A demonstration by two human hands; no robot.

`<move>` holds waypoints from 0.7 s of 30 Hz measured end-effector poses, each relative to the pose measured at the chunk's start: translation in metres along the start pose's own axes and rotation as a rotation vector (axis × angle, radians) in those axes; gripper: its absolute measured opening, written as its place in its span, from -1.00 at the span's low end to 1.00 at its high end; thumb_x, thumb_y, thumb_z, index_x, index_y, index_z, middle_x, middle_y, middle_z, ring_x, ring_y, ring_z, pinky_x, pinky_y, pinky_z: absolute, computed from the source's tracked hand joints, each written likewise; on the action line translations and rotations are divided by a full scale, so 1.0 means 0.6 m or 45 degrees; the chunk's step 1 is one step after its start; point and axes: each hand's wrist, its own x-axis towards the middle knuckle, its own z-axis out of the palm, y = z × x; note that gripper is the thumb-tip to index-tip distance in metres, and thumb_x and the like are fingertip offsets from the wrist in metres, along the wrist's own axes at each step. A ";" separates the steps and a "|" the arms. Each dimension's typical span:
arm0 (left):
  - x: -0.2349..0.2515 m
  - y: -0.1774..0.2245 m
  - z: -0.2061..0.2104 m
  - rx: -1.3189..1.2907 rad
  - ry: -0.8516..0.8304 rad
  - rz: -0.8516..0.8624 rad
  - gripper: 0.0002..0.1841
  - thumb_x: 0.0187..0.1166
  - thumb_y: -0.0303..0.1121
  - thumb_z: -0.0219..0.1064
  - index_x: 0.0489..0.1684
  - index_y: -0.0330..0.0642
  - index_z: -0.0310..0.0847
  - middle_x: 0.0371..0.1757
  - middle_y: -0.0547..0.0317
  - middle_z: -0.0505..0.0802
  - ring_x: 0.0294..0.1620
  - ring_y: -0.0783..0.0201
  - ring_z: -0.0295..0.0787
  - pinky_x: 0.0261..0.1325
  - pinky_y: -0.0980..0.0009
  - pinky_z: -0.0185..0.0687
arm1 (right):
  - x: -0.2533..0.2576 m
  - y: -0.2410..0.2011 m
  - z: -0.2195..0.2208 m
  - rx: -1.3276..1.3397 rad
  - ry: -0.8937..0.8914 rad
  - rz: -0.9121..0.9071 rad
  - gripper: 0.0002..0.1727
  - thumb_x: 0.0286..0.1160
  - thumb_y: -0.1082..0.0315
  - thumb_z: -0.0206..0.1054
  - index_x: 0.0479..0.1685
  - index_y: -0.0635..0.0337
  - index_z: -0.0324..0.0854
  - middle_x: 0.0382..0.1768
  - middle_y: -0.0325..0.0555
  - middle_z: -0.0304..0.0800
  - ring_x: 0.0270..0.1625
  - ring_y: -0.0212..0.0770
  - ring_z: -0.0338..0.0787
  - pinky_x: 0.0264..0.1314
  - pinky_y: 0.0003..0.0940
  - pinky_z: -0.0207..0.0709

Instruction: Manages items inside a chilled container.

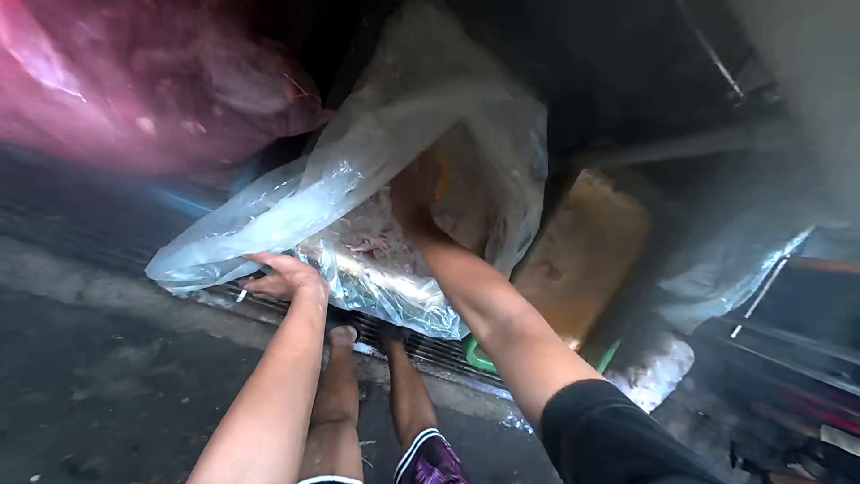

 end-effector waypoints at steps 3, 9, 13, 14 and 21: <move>0.008 -0.008 -0.002 -0.046 -0.007 0.005 -0.08 0.78 0.22 -0.02 0.90 -0.31 -0.24 0.81 -0.39 0.17 0.84 -0.12 0.11 0.80 0.09 0.17 | -0.093 0.002 0.042 0.000 0.011 -0.487 -0.36 0.47 0.26 0.42 0.63 -0.19 0.51 0.63 0.15 0.50 0.76 0.35 0.28 0.73 0.52 0.01; 0.005 -0.003 -0.010 0.062 -0.018 0.021 -0.16 0.82 0.15 -0.04 0.88 -0.35 -0.13 0.79 -0.42 0.24 0.82 -0.17 0.18 0.79 0.08 0.19 | -0.166 0.087 -0.039 0.148 -0.268 -0.839 -0.36 0.53 0.42 0.38 0.64 -0.24 0.52 0.67 -0.04 0.49 0.77 0.13 0.32 0.79 0.33 0.06; 0.007 -0.011 -0.008 0.050 -0.015 0.032 -0.18 0.80 0.10 0.06 0.85 -0.35 -0.05 0.76 -0.37 0.31 0.79 -0.11 0.25 0.78 0.14 0.21 | -0.077 0.178 -0.117 -0.094 -0.010 -0.487 -0.40 0.63 0.16 0.33 0.70 -0.09 0.47 0.70 -0.04 0.47 0.76 0.05 0.38 0.79 0.12 0.24; 0.007 -0.016 -0.009 0.071 -0.034 0.018 -0.17 0.79 0.12 0.05 0.87 -0.32 -0.07 0.79 -0.35 0.27 0.81 -0.10 0.21 0.79 0.13 0.19 | -0.050 0.184 -0.129 -0.190 0.030 -0.371 -0.41 0.64 0.20 0.30 0.68 0.04 0.46 0.66 0.11 0.48 0.73 0.16 0.41 0.74 0.16 0.29; 0.001 -0.009 -0.014 0.100 -0.031 0.008 -0.19 0.81 0.03 0.08 0.87 -0.35 -0.12 0.79 -0.37 0.24 0.83 -0.10 0.17 0.81 0.18 0.13 | -0.016 0.127 -0.031 -0.148 -0.206 0.047 -0.41 0.70 0.17 0.25 0.70 0.12 0.40 0.59 0.33 0.49 0.62 0.37 0.50 0.54 0.38 0.41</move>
